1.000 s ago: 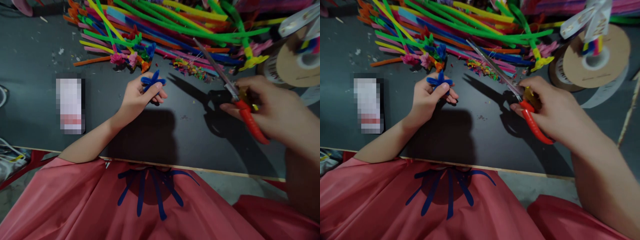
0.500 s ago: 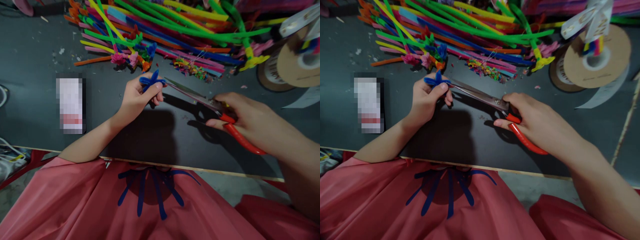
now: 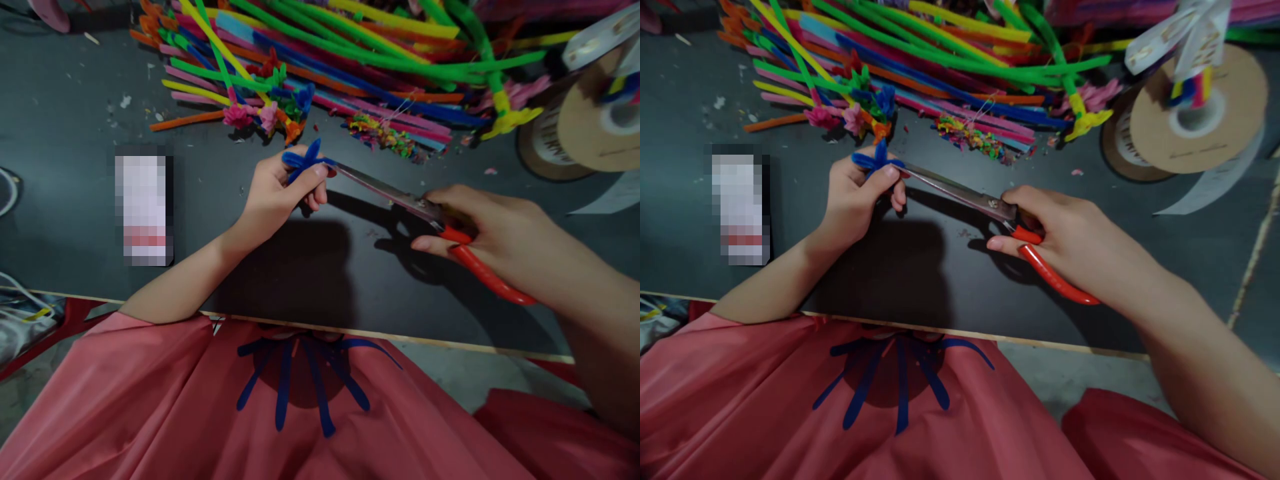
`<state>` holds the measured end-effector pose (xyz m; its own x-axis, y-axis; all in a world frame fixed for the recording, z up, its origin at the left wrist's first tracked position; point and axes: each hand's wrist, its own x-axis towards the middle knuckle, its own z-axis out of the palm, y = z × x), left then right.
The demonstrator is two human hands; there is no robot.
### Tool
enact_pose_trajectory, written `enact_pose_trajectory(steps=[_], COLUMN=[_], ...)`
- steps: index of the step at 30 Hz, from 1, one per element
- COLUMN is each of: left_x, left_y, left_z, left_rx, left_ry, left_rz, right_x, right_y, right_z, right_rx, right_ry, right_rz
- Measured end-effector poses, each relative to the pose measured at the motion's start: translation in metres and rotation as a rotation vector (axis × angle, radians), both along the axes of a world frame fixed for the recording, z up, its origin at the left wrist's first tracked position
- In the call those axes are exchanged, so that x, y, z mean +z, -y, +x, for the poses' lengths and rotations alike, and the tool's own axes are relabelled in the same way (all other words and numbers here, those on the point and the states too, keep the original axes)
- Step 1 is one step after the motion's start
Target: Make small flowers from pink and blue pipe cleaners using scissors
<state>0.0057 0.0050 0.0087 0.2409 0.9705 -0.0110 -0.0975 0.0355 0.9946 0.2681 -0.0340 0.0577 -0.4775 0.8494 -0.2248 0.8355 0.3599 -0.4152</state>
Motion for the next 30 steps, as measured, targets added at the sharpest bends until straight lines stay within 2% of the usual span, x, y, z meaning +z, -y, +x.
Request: enact_pose_trajectory(steps=[13,21,25,28,30], left_x=[0.001,0.003,0.004,0.005,0.005], left_y=[0.000,0.001,-0.001,-0.001,-0.001], left_z=[-0.001,0.000,0.000,0.000,-0.001], left_rx=[-0.004,0.010,-0.010,-0.013,-0.005], left_ry=[-0.081,-0.077,-0.060,-0.051,-0.043], left_rz=[0.004,0.014,0.004,-0.038,-0.060], right_x=[-0.001,-0.004,-0.004,-0.005,-0.006], right_y=[-0.001,-0.001,-0.003,-0.006,-0.008], right_z=[0.002,0.003,0.006,0.011,0.015], right_rx=[0.022,0.059,-0.012,-0.103,-0.108], right_ry=[-0.014,-0.033,0.008,0.101,0.189], right_rz=[0.015,0.084,0.105,0.147,0.174])
